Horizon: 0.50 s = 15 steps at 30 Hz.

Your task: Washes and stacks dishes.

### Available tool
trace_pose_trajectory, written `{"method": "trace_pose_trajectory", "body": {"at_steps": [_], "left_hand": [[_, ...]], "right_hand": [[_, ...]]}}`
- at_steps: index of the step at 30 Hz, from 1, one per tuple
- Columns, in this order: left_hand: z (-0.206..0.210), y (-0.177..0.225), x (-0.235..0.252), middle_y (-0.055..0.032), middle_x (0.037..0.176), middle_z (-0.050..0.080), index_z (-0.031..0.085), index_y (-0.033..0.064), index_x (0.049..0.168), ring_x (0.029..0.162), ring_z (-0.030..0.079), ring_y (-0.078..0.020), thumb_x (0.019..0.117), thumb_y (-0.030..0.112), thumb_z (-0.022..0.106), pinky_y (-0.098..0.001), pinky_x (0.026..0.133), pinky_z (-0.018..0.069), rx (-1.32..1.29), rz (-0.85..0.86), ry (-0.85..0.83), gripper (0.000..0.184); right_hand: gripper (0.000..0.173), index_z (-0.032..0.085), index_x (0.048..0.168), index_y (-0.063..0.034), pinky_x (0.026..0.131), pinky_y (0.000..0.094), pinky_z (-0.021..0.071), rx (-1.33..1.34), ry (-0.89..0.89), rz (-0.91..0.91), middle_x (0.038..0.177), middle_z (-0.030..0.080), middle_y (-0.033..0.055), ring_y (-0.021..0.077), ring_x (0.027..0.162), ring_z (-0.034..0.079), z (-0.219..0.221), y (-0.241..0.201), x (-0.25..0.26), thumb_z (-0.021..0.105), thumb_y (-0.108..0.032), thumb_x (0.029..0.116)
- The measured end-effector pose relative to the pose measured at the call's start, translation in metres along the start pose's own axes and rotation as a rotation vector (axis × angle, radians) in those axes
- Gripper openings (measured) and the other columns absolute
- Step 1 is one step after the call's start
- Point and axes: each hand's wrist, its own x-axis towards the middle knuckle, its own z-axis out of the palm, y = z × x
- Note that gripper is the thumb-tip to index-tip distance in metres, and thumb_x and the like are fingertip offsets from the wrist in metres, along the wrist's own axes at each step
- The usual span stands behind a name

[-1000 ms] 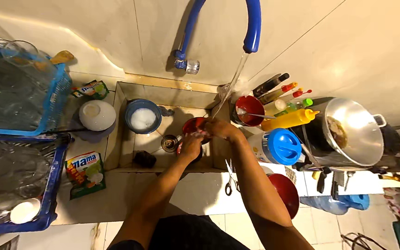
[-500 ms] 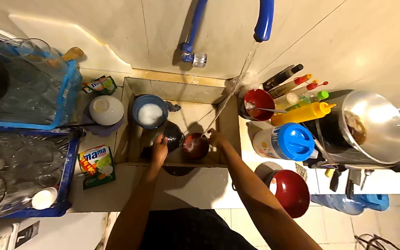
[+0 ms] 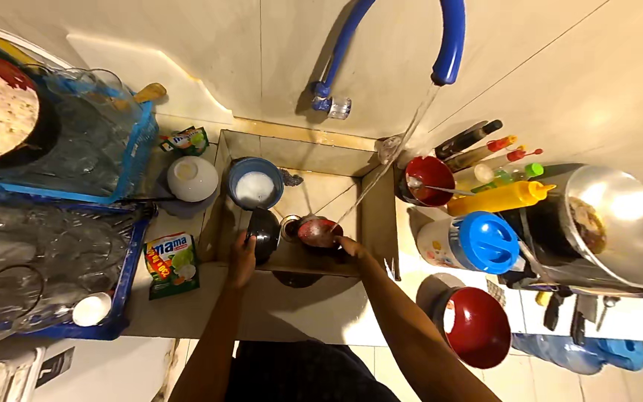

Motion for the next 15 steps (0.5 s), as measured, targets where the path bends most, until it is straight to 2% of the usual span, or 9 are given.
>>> {"method": "trace_pose_trajectory", "body": {"at_steps": [2, 3, 4, 6, 8, 9, 11, 13, 15], "left_hand": [[-0.001, 0.002, -0.002, -0.0233, 0.121, 0.065, 0.059, -0.0069, 0.129, 0.114, 0.063, -0.0250, 0.1091, 0.014, 0.046, -0.0425, 0.101, 0.0499, -0.004, -0.002, -0.006, 0.032], [-0.002, 0.003, -0.003, -0.0238, 0.120, 0.065, 0.059, -0.0075, 0.129, 0.113, 0.063, -0.0254, 0.1089, 0.013, 0.046, -0.0429, 0.100, 0.0498, -0.005, -0.003, -0.006, 0.032], [-0.002, 0.003, -0.003, -0.0238, 0.118, 0.065, 0.060, -0.0080, 0.127, 0.109, 0.063, -0.0250, 0.1087, 0.012, 0.046, -0.0425, 0.098, 0.0502, -0.006, -0.002, -0.002, 0.030], [-0.001, 0.000, -0.002, -0.0228, 0.112, 0.065, 0.061, -0.0075, 0.123, 0.104, 0.064, -0.0242, 0.1082, 0.011, 0.047, -0.0423, 0.095, 0.0512, -0.012, 0.004, 0.002, 0.027], [-0.001, -0.006, 0.001, -0.0231, 0.109, 0.066, 0.061, -0.0084, 0.120, 0.101, 0.065, -0.0251, 0.1079, 0.011, 0.048, -0.0435, 0.094, 0.0519, -0.002, 0.032, -0.004, 0.027], [-0.002, -0.008, 0.001, -0.0224, 0.107, 0.066, 0.062, -0.0082, 0.118, 0.100, 0.065, -0.0247, 0.1078, 0.012, 0.048, -0.0434, 0.093, 0.0524, 0.003, 0.049, -0.002, 0.026], [-0.004, -0.008, -0.001, -0.0206, 0.106, 0.066, 0.063, -0.0070, 0.116, 0.100, 0.065, -0.0232, 0.1078, 0.013, 0.048, -0.0424, 0.093, 0.0525, 0.007, 0.065, -0.001, 0.026], [-0.007, -0.009, -0.003, -0.0202, 0.107, 0.066, 0.063, -0.0072, 0.117, 0.101, 0.065, -0.0227, 0.1078, 0.012, 0.048, -0.0416, 0.093, 0.0523, -0.007, 0.073, -0.002, 0.026], [-0.010, -0.012, -0.004, -0.0211, 0.105, 0.065, 0.062, -0.0093, 0.115, 0.099, 0.064, -0.0234, 0.1072, 0.010, 0.048, -0.0413, 0.092, 0.0517, -0.034, 0.091, 0.010, 0.026]], "right_hand": [[0.061, 0.035, 0.154, -0.0055, 0.092, 0.0523, 0.0528, 0.076, 0.098, -0.034, 0.139, 0.055, 0.0246, 0.0362, 0.116, 0.061, 0.006, -0.017, -0.006, 0.048, -0.042, 0.1066], [0.067, 0.029, 0.157, -0.0066, 0.098, 0.0545, 0.0520, 0.023, 0.148, -0.085, 0.142, 0.053, 0.0263, 0.0389, 0.123, 0.058, 0.008, -0.028, -0.008, 0.055, -0.039, 0.1046], [0.073, 0.028, 0.158, -0.0059, 0.101, 0.0563, 0.0503, -0.093, 0.205, -0.157, 0.143, 0.052, 0.0291, 0.0419, 0.127, 0.057, 0.011, -0.040, -0.013, 0.064, -0.035, 0.1007], [0.086, 0.038, 0.155, -0.0074, 0.104, 0.0632, 0.0466, -0.458, 0.315, -0.325, 0.144, 0.050, 0.0330, 0.0488, 0.129, 0.054, 0.015, -0.061, -0.019, 0.082, -0.035, 0.0859], [0.090, 0.045, 0.152, -0.0125, 0.098, 0.0711, 0.0460, -0.860, 0.384, -0.520, 0.148, 0.042, 0.0355, 0.0553, 0.131, 0.048, 0.019, -0.077, -0.022, 0.089, -0.035, 0.0765], [0.089, 0.050, 0.150, -0.0140, 0.096, 0.0742, 0.0446, -0.998, 0.402, -0.628, 0.149, 0.041, 0.0357, 0.0573, 0.132, 0.045, 0.019, -0.082, -0.021, 0.092, -0.027, 0.0721], [0.090, 0.060, 0.142, -0.0173, 0.088, 0.0755, 0.0462, -1.170, 0.464, -0.792, 0.144, 0.046, 0.0328, 0.0577, 0.129, 0.045, 0.017, -0.091, -0.018, 0.096, -0.013, 0.0596], [0.088, 0.059, 0.143, -0.0169, 0.090, 0.0748, 0.0460, -1.181, 0.527, -0.820, 0.145, 0.046, 0.0324, 0.0569, 0.130, 0.045, 0.009, -0.096, -0.020, 0.095, -0.014, 0.0623], [0.084, 0.054, 0.147, -0.0139, 0.092, 0.0766, 0.0451, -0.985, 0.559, -0.735, 0.148, 0.041, 0.0368, 0.0596, 0.130, 0.045, 0.001, -0.096, -0.031, 0.091, -0.022, 0.0716]]}}
